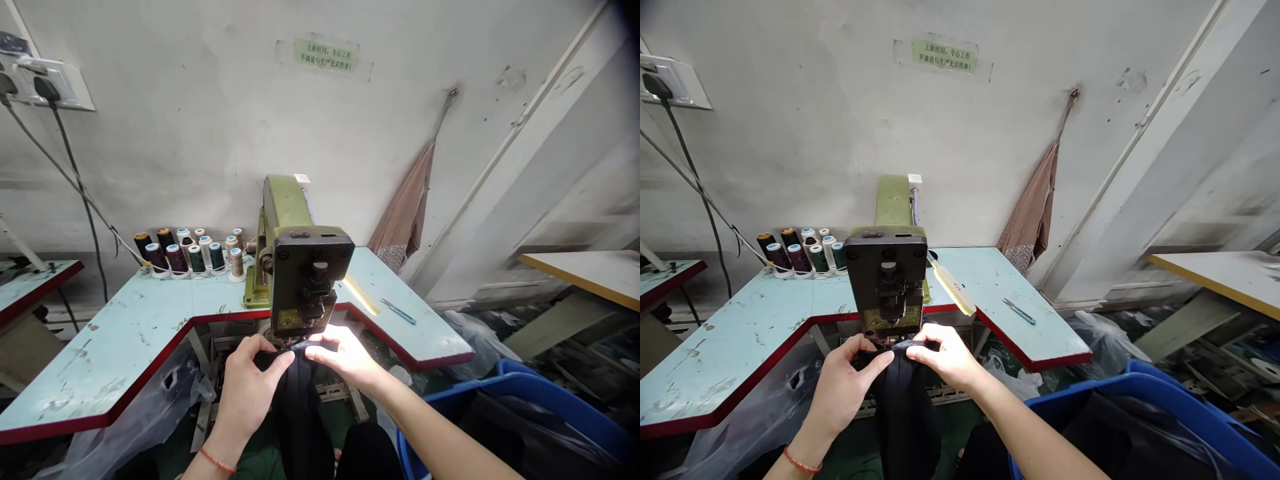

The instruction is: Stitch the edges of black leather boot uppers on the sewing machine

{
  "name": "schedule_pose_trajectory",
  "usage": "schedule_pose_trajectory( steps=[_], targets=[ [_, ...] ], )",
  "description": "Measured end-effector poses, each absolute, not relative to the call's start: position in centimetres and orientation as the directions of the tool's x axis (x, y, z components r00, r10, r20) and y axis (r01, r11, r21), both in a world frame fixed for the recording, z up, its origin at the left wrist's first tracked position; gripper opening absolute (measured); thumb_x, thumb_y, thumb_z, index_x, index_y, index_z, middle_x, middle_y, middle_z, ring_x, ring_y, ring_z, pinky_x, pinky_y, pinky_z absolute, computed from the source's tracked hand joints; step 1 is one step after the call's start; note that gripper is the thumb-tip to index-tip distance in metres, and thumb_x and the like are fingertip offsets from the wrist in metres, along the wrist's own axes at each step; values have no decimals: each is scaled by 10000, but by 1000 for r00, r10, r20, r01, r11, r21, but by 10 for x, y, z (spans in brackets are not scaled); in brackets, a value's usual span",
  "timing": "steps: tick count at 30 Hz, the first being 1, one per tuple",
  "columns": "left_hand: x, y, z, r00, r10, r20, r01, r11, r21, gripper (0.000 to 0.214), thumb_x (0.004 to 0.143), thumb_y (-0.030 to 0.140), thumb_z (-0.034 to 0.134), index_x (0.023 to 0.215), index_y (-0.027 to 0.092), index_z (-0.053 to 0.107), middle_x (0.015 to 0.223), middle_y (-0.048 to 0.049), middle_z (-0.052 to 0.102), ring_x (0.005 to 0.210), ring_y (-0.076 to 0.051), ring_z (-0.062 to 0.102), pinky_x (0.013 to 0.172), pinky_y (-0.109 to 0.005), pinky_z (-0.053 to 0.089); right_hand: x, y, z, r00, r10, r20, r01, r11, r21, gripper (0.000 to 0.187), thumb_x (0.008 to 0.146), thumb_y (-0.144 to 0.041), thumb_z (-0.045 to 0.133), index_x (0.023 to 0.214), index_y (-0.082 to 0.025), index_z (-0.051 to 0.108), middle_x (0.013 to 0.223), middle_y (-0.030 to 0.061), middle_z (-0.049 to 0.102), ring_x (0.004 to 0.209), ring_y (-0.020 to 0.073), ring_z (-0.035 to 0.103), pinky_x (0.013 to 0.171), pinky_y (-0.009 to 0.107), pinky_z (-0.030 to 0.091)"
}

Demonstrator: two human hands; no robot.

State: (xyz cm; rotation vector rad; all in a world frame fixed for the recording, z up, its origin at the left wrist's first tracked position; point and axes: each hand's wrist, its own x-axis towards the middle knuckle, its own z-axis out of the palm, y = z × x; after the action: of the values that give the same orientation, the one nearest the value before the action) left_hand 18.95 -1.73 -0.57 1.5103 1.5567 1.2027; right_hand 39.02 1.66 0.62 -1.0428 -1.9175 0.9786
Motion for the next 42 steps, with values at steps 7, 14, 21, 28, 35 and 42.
schedule_pose_trajectory(
  steps=[7,14,21,28,35,42],
  targets=[
    [189,-18,-13,-132,969,210,370,-148,917,320,721,485,705,660,227,527,699,18,551,703,-180,506,698,-283,374,395,19,7,-426,866,260,326,415,-849,176,831,-375,674,824,-209,729,878,39,696,880,226,635,861,379,502],
    [184,-21,-13,-137,979,152,365,-93,926,375,734,543,677,670,222,495,656,40,460,656,-157,436,647,-276,347,388,19,11,-385,892,236,359,380,-852,160,800,-362,707,837,-211,745,875,37,717,867,219,641,816,336,515],
    [170,-16,-15,-69,996,56,315,-31,949,436,719,600,662,663,212,472,653,35,436,653,-154,414,590,-269,321,375,12,10,-295,929,222,363,324,-874,166,741,-339,741,715,-179,707,764,21,707,755,193,638,716,297,486],
    [161,-11,12,110,971,211,601,-234,764,332,781,545,611,700,228,551,760,-9,562,806,-226,522,726,-349,404,363,8,4,-233,918,322,425,394,-815,171,733,-278,754,653,-183,636,718,-13,678,705,157,612,700,264,457],
    [169,-5,1,174,953,250,475,-304,826,208,811,428,623,739,233,625,943,-48,622,958,-238,560,807,-352,455,375,15,10,-341,879,333,512,471,-719,240,745,-378,768,678,-183,644,772,17,652,775,193,583,728,312,457],
    [169,-9,-19,53,952,300,393,-296,870,237,787,461,657,712,242,605,933,-37,609,988,-245,550,878,-364,433,383,17,15,-330,880,342,488,469,-736,226,761,-419,746,751,-197,710,886,52,641,937,244,584,820,363,477]
  ],
)
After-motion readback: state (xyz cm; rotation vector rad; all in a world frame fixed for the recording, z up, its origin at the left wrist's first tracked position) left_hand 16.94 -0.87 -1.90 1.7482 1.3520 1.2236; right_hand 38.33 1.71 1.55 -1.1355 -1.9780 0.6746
